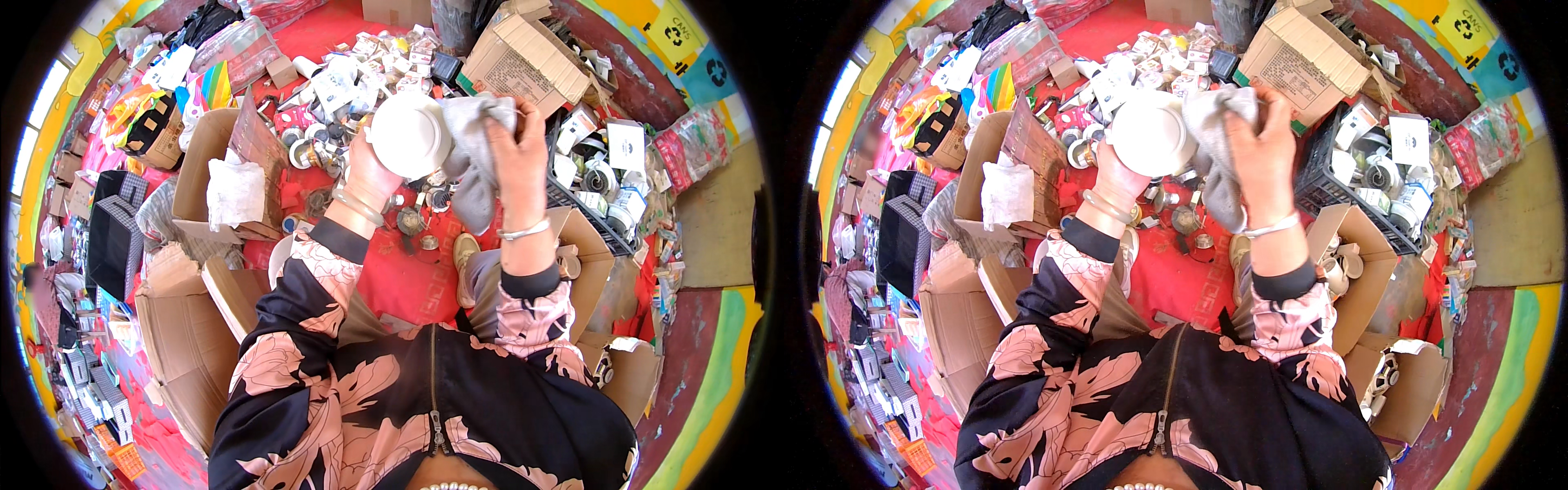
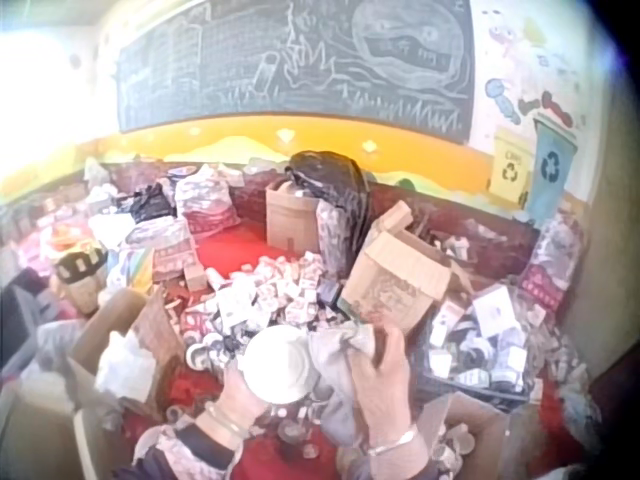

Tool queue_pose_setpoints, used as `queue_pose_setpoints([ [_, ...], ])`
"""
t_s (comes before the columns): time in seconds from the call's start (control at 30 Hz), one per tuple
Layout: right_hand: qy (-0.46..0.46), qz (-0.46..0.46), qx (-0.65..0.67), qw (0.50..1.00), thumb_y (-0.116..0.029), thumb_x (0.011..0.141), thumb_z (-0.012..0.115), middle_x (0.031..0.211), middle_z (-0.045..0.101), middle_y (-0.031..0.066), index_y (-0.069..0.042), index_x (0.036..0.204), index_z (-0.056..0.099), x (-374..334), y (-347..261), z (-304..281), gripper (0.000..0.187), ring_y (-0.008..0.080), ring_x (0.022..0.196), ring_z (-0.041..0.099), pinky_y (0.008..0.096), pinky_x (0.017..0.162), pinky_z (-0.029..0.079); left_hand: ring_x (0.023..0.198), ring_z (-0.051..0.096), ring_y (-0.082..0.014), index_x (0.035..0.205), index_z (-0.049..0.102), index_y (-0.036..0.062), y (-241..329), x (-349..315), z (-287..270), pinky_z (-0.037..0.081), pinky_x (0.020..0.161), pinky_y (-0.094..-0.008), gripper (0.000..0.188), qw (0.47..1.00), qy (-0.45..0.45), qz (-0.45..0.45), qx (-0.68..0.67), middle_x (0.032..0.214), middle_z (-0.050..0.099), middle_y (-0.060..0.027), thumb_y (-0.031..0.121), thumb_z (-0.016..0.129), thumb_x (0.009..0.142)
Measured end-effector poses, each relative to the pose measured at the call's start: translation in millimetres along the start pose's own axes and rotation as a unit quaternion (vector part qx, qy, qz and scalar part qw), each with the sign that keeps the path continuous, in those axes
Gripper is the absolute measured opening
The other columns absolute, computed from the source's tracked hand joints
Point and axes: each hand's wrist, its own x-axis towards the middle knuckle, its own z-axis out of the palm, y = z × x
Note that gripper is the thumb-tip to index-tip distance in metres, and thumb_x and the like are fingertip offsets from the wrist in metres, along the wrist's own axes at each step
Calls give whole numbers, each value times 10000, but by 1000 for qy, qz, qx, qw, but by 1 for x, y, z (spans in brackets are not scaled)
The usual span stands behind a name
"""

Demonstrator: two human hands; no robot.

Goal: The person picks up individual white ceramic items from a pile, wipes each one with a cloth, and sets it aside.

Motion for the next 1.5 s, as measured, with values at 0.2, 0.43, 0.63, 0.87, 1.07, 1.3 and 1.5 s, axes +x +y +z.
queue_pose_setpoints([
  [0.2, 8, -225, -194, 955, -45, 696, 611, 929, 572, 169, -32, 936, 565, -17, 15, 33, 245, 348, 842, 562, 389, 738, 468, 855, 610, -219, 1043, 565, 17, 9, -26, 39, 483, 741, -313, 249, 979, -2, 85, 185, 954, 625, -114, 126, 569, 819],
  [0.43, -245, -224, -52, 942, -18, 687, 578, 910, 597, 152, -14, 926, 605, -29, 12, 40, 240, 326, 866, 575, 357, 759, 474, 893, 623, -253, 1078, 548, 0, 9, -9, 5, 498, 778, -353, 352, 999, 21, 40, 0, 988, 624, -139, 221, 566, 806],
  [0.63, -105, -195, -179, 958, 16, 668, 566, 879, 599, 143, -26, 901, 615, -18, 17, 25, 242, 332, 823, 586, 369, 720, 480, 932, 596, -251, 1085, 527, -42, 26, -12, 31, 482, 828, -362, 364, 960, 11, -123, -253, 1026, 599, -157, 220, 346, 907],
  [0.87, -172, -192, 12, 966, 49, 654, 517, 848, 582, 98, -26, 881, 614, -22, 22, 35, 258, 256, 811, 578, 292, 759, 450, 867, 600, -195, 1073, 551, -22, 22, -18, 30, 485, 776, -319, 310, 962, -11, -108, -252, 981, 610, -114, 200, 444, 887],
  [1.07, -165, -165, -160, 959, 29, 635, 532, 810, 584, 131, -23, 813, 612, -7, 17, 14, 202, 311, 774, 581, 350, 697, 474, 844, 608, -183, 1024, 572, -28, 13, -9, 21, 483, 764, -309, 266, 999, -19, -38, -20, 943, 627, -109, 164, 480, 864],
  [1.3, -328, -67, 50, 941, 38, 617, 501, 851, 552, 130, -20, 806, 590, -14, 20, 17, 217, 292, 790, 556, 349, 744, 450, 844, 618, -188, 1016, 598, 8, 2, -9, 16, 489, 753, -316, 272, 994, -44, -2, 102, 946, 638, -104, 192, 545, 822],
  [1.5, -186, 4, -94, 978, 8, 660, 524, 858, 613, 104, -40, 867, 627, 7, 21, -12, 236, 257, 822, 595, 315, 766, 463, 896, 611, -207, 1055, 578, 4, 4, -3, 7, 483, 788, -308, 274, 998, -44, -32, 5, 992, 623, -131, 178, 514, 853],
])
